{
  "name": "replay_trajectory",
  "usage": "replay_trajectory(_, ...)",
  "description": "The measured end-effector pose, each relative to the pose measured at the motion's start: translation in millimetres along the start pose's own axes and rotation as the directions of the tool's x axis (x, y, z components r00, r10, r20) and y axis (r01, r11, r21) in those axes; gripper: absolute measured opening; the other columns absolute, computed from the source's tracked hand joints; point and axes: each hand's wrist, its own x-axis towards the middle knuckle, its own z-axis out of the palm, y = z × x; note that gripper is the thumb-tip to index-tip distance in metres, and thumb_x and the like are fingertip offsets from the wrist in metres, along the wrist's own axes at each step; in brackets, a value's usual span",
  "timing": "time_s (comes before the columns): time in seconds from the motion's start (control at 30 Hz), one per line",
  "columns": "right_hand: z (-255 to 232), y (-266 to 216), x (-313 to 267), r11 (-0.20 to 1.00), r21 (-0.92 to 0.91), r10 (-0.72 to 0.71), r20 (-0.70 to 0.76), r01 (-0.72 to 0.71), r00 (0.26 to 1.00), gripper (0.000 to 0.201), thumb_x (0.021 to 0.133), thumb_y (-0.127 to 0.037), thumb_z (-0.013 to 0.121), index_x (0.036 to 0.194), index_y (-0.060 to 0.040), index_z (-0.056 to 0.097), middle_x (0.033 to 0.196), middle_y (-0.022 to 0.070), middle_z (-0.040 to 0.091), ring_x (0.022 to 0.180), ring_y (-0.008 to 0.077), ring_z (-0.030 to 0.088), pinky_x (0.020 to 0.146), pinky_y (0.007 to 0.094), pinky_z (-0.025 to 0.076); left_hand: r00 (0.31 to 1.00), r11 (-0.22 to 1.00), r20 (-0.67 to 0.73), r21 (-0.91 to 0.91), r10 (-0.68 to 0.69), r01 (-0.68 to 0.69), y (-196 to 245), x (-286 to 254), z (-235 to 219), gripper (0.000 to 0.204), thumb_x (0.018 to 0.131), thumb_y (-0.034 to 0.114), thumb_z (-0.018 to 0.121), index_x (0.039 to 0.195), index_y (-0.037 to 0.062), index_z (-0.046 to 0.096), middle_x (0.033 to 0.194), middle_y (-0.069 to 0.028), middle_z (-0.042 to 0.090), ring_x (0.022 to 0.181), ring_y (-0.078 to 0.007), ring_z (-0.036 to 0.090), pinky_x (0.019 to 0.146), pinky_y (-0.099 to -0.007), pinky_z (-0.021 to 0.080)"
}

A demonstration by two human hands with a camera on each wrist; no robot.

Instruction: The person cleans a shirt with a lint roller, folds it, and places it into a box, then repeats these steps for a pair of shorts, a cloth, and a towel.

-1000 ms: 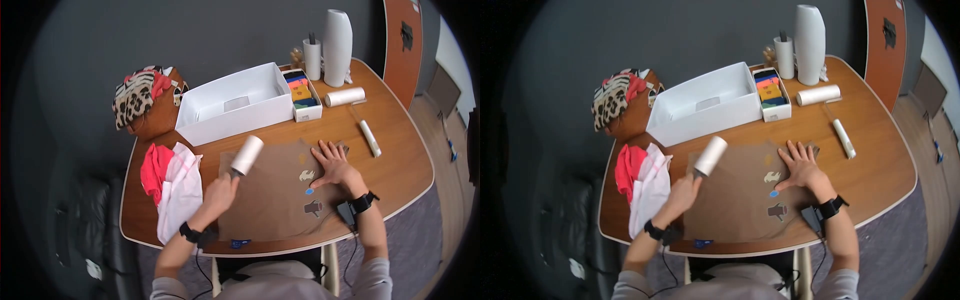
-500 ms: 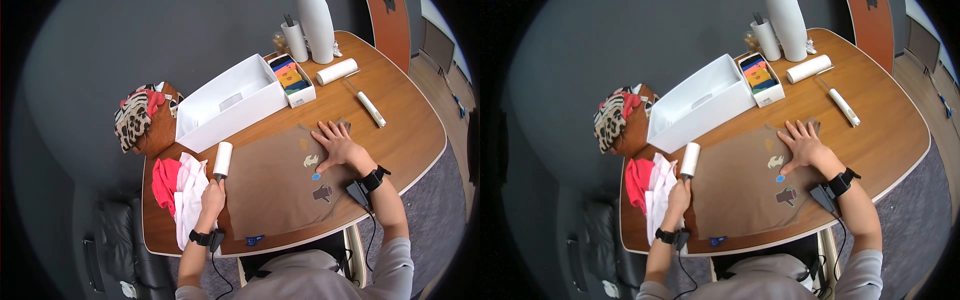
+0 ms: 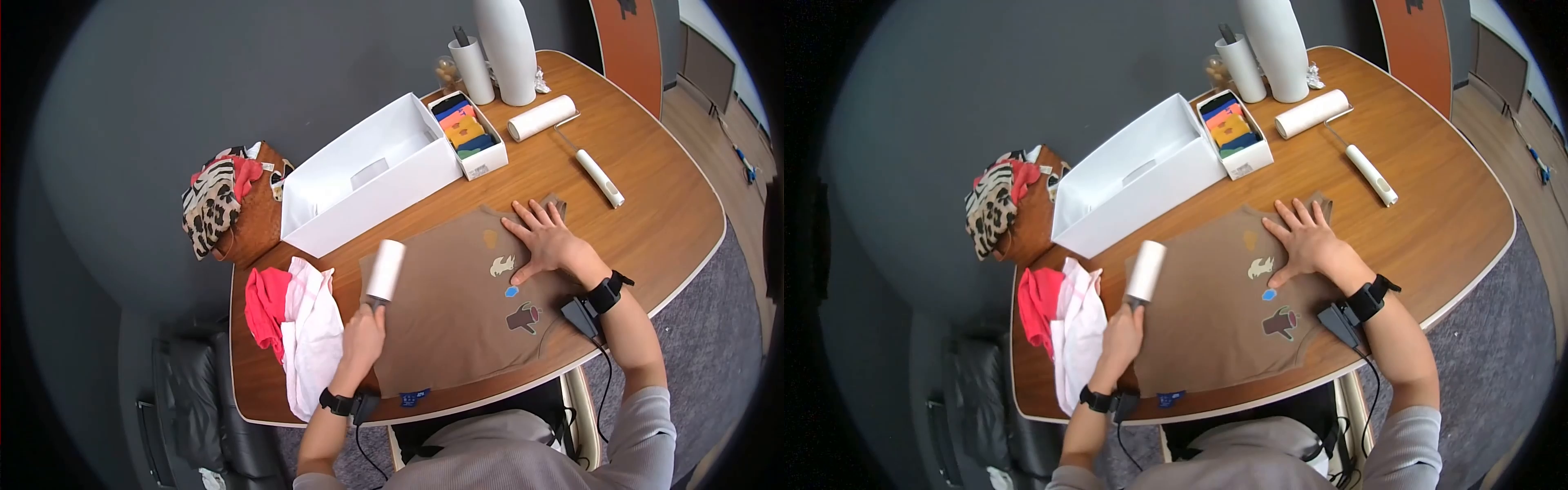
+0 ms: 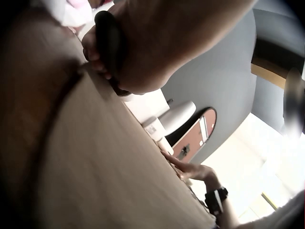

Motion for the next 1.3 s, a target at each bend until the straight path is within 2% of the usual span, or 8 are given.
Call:
replay_trajectory(0.2,1.5,0.4,1.1,1.0,-0.004,0.006,-0.001,-0.006,1.0,0.113,0.047,-0.068,0.066,0.137,-0.0164,0.022,0.143,0.0139,0.01,0.132,0.0337,0.006,0.106,0.0488,0.006,0.97,0.972,-0.082,0.036,-0.23,0.234,-43.2,15.3,-12.7,0.038,0.09,0.03,0.039,0.079,-0.0044,0.05,0.073,-0.0274,0.057,0.072,-0.042,0.056,0.063,-0.0485,0.044)
replay_trajectory(0.37,1.2,0.7,1.3,1.0,0.003,0.004,-0.002,-0.004,1.0,0.112,0.048,-0.068,0.066,0.137,-0.0162,0.022,0.143,0.014,0.01,0.132,0.0333,0.006,0.106,0.0484,0.006,0.999,0.99,-0.019,-0.132,0.042,-0.044,5.9,-13.5,-30.7,0.031,0.088,0.026,0.044,0.078,-0.0036,0.047,0.073,-0.0268,0.056,0.066,-0.0439,0.055,0.058,-0.0495,0.044)
replay_trajectory(0.53,0.3,0.0,0.2,1.0,0.001,-0.002,-0.006,0.002,1.0,0.112,0.048,-0.067,0.067,0.137,-0.0155,0.022,0.143,0.0142,0.01,0.132,0.0333,0.006,0.106,0.0479,0.006,0.939,0.94,0.093,-0.116,0.332,-0.321,41.7,-29.3,-19.6,0.03,0.087,0.026,0.047,0.077,-0.002,0.046,0.071,-0.0226,0.056,0.064,-0.0404,0.057,0.054,-0.0464,0.046)
replay_trajectory(0.63,-0.7,0.8,-0.8,1.0,0.011,-0.006,-0.009,0.006,1.0,0.113,0.047,-0.066,0.067,0.137,-0.0142,0.022,0.143,0.0144,0.01,0.132,0.0335,0.006,0.107,0.0475,0.005,0.95,0.96,0.142,-0.087,0.277,-0.267,42.4,-31.5,-8.4,0.026,0.086,0.022,0.048,0.08,-0.0029,0.047,0.074,-0.0244,0.056,0.065,-0.0409,0.056,0.057,-0.0465,0.045)
replay_trajectory(0.83,3.8,2.3,1.2,1.0,-0.007,0.004,-0.022,-0.004,1.0,0.112,0.047,-0.069,0.066,0.137,-0.0171,0.022,0.143,0.013,0.011,0.132,0.0328,0.007,0.106,0.0484,0.007,0.987,0.985,0.045,0.072,0.156,-0.159,16.9,-23.4,4.8,0.031,0.086,0.028,0.047,0.078,-0.0022,0.046,0.073,-0.0226,0.056,0.06,-0.039,0.058,0.052,-0.0454,0.047)
replay_trajectory(1.1,0.6,1.2,-0.2,0.999,-0.011,0.032,-0.012,-0.032,0.999,0.112,0.047,-0.069,0.065,0.137,-0.0177,0.022,0.143,0.0114,0.011,0.132,0.0315,0.007,0.106,0.0477,0.006,0.995,0.987,-0.054,0.132,-0.08,0.087,-37.9,12.5,-3.7,0.035,0.088,0.029,0.042,0.077,-0.003,0.048,0.075,-0.0242,0.057,0.068,-0.0402,0.057,0.061,-0.048,0.045)
replay_trajectory(1.23,-2.6,2.9,-1.9,0.995,-0.014,0.099,-0.017,-0.099,0.995,0.112,0.047,-0.069,0.065,0.137,-0.0168,0.023,0.144,0.0113,0.011,0.132,0.0315,0.007,0.106,0.0468,0.006,0.998,1.0,-0.063,-0.005,-0.019,0.018,-0.9,-1.7,-18.5,0.034,0.088,0.027,0.044,0.076,-0.004,0.048,0.073,-0.0254,0.056,0.066,-0.0422,0.056,0.058,-0.0486,0.045)
replay_trajectory(1.3,-4.0,7.9,-1.3,0.99,-0.025,0.14,-0.028,-0.141,0.99,0.112,0.047,-0.068,0.066,0.137,-0.0161,0.023,0.144,0.0115,0.011,0.132,0.0316,0.007,0.106,0.0462,0.006,0.991,0.988,-0.031,-0.08,0.128,-0.13,25.3,-12.5,-20.4,0.03,0.087,0.026,0.046,0.078,-0.0032,0.048,0.069,-0.0244,0.056,0.064,-0.0428,0.056,0.056,-0.0483,0.046)
